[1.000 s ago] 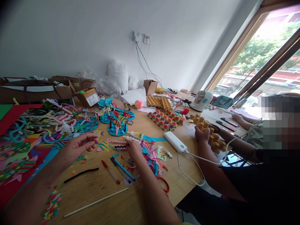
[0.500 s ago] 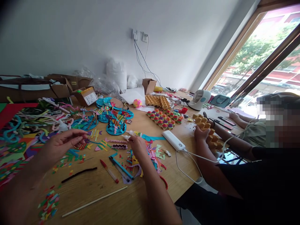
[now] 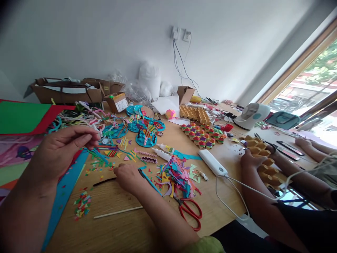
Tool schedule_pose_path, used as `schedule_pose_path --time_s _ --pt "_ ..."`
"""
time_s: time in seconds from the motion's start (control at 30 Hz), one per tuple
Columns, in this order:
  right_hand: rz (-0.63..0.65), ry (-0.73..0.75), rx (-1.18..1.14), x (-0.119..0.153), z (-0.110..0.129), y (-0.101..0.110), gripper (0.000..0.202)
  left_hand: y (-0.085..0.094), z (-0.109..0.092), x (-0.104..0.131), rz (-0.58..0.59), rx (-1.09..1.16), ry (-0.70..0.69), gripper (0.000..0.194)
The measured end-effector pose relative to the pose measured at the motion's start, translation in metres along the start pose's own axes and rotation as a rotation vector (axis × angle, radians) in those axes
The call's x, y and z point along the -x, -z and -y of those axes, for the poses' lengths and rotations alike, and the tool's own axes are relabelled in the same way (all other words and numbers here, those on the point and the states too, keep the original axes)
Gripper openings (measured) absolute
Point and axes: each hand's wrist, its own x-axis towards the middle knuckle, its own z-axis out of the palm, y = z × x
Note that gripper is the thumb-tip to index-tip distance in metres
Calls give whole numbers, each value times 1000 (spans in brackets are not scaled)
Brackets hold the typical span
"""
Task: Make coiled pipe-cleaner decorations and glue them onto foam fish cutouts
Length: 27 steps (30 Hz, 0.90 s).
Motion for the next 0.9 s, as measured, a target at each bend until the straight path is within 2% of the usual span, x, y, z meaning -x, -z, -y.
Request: schedule_pose_path --time_s 0.1,0.17,0.27,0.33,0.4,0.47,0.53,0.63,0.67,0.73,0.83,0.9 --pt "6 -10 0 -14 0 -14 22 -1 -2 0 33 -1 24 9" --pt "11 -16 -22 -18 -3 -15 22 0 -2 -1 50 4 39 9" --pt "-30 -34 -74 -12 -9 -2 18 2 3 -4 40 33 42 11" --pt "-104 -76 -181 -3 -13 13 17 4 9 -7 -31 96 27 15" --pt "-205 -153 -509 8 -14 25 13 4 15 -11 -103 178 28 19" --pt "-259 -197 -968 17 -11 31 9 2 21 -13 -85 207 89 22" --pt "-258 -180 -1329 22 -7 32 12 -3 25 -14 38 186 177 24" --pt "-263 -132 -1597 21 0 27 20 -12 27 -12 285 175 265 25" --pt "-268 -123 -1643 20 2 25 21 -15 27 -10 345 175 276 23" --pt "-266 -110 -1691 17 4 24 23 -19 27 -8 390 163 271 18" --pt "-271 -102 -1628 17 8 20 23 -19 25 -6 322 155 240 13" --pt "-286 -125 -1393 23 12 14 22 -14 21 -7 247 179 236 13"
